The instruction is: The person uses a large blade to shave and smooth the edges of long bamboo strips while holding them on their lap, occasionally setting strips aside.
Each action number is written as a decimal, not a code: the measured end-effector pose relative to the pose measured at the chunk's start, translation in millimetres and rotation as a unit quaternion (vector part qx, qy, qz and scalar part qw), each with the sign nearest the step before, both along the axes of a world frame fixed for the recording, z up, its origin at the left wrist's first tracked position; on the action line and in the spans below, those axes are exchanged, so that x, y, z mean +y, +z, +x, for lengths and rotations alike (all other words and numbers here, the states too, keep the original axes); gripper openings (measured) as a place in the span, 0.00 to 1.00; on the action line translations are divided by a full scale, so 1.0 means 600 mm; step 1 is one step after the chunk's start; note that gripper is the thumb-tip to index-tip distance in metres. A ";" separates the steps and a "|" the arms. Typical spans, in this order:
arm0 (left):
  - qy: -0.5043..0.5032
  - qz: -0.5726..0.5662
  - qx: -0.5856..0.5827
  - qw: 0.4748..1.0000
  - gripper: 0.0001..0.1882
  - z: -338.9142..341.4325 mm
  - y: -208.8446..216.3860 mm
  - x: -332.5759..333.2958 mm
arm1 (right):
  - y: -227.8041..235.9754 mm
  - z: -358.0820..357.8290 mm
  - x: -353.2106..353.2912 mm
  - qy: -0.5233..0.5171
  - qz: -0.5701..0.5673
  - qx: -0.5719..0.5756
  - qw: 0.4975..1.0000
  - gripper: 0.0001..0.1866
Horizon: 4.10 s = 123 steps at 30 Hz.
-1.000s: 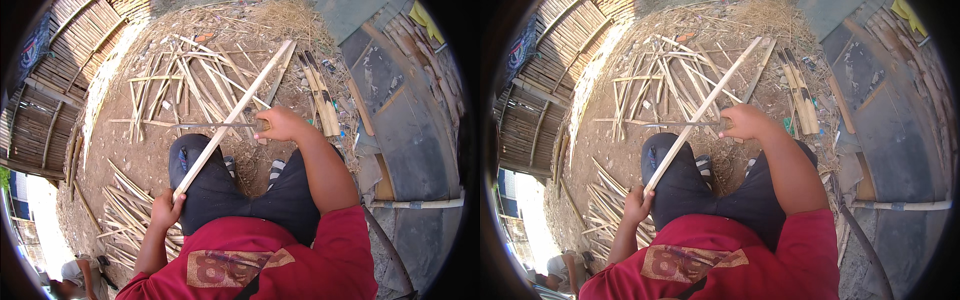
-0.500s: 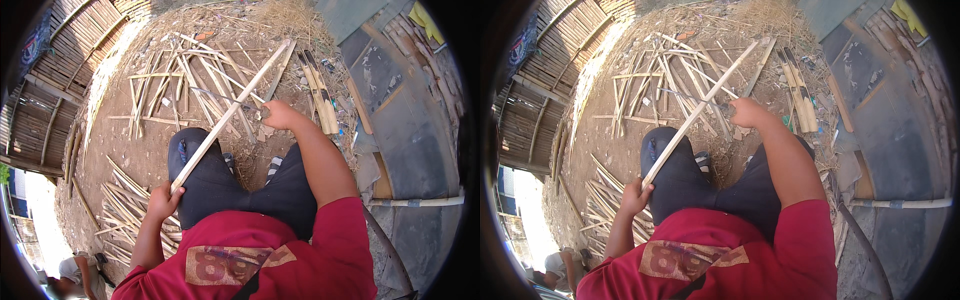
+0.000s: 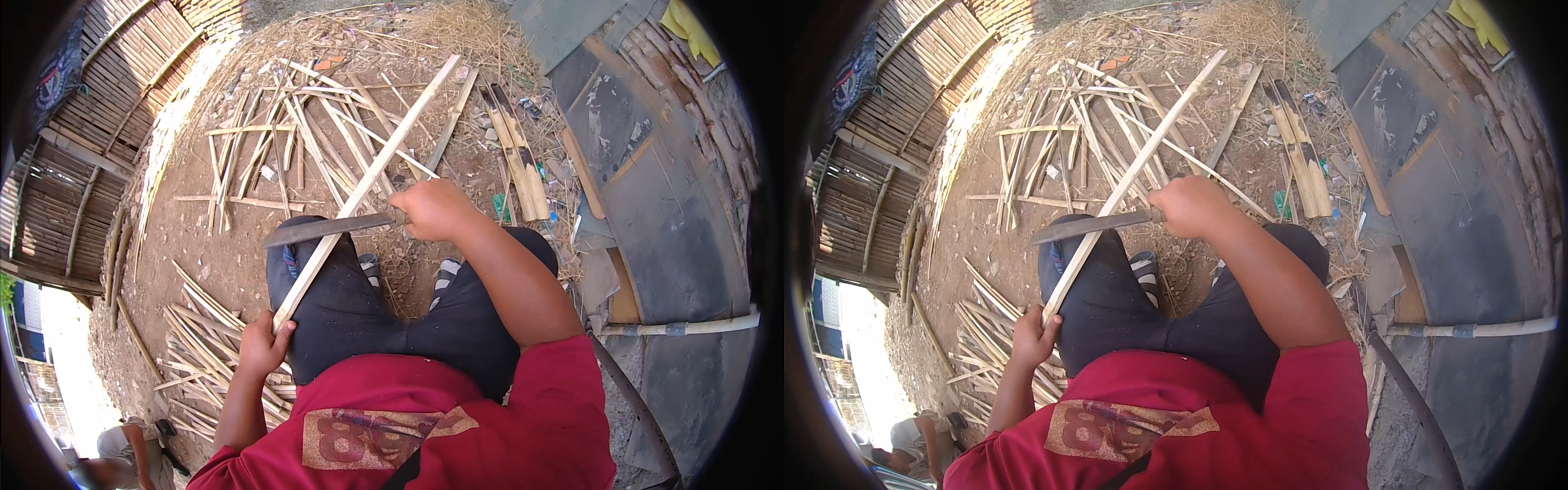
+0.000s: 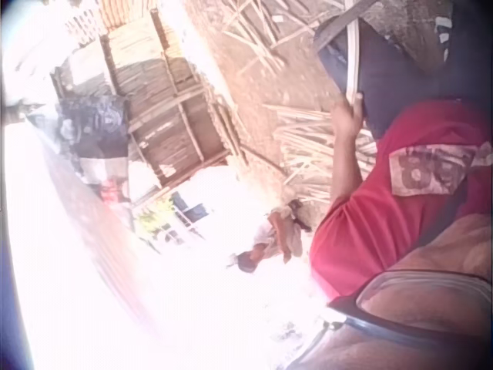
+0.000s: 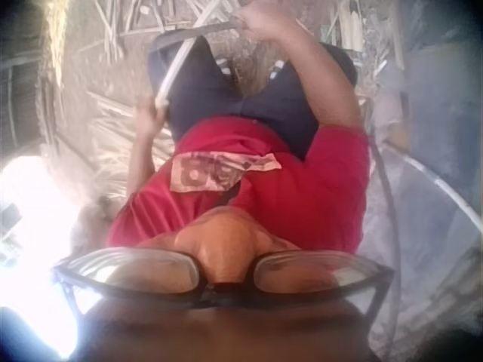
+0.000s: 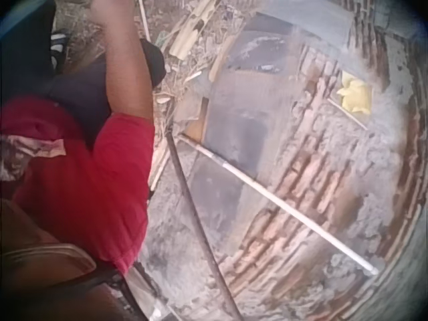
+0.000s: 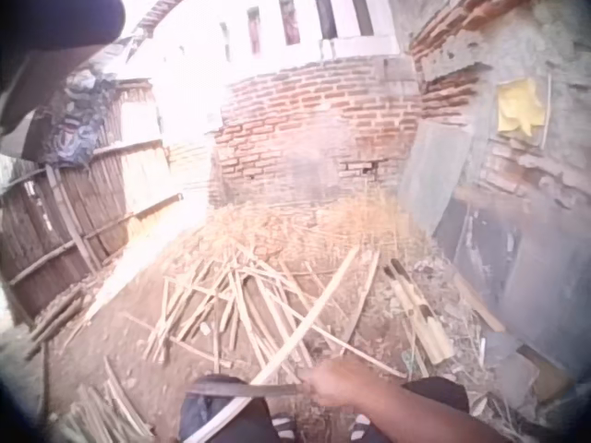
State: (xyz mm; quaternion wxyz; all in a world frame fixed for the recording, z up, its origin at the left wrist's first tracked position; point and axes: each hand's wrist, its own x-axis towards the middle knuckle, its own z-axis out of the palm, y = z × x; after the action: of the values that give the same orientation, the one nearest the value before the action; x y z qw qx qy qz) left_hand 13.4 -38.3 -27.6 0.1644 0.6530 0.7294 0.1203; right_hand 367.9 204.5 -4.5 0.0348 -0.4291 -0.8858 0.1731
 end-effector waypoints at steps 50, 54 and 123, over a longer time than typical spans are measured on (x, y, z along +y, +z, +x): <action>0.001 -0.026 -0.090 0.996 0.27 -0.055 0.012 -0.039 | 0.053 0.046 0.034 -0.065 -0.096 0.134 0.984 0.16; -0.007 -0.018 -0.025 1.000 0.27 -0.040 0.016 -0.012 | -0.028 0.110 0.113 -0.219 -0.057 0.194 0.954 0.14; 0.030 -0.141 -0.152 0.978 0.13 -0.080 0.006 -0.007 | -0.028 0.124 0.112 -0.298 -0.133 0.220 0.919 0.15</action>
State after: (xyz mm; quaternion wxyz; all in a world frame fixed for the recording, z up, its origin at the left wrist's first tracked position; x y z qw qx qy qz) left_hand -34.4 -42.4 -24.1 0.3601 0.5753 0.7248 0.1187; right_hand 442.6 271.4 -21.6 0.2219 -0.6252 -0.6556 0.3608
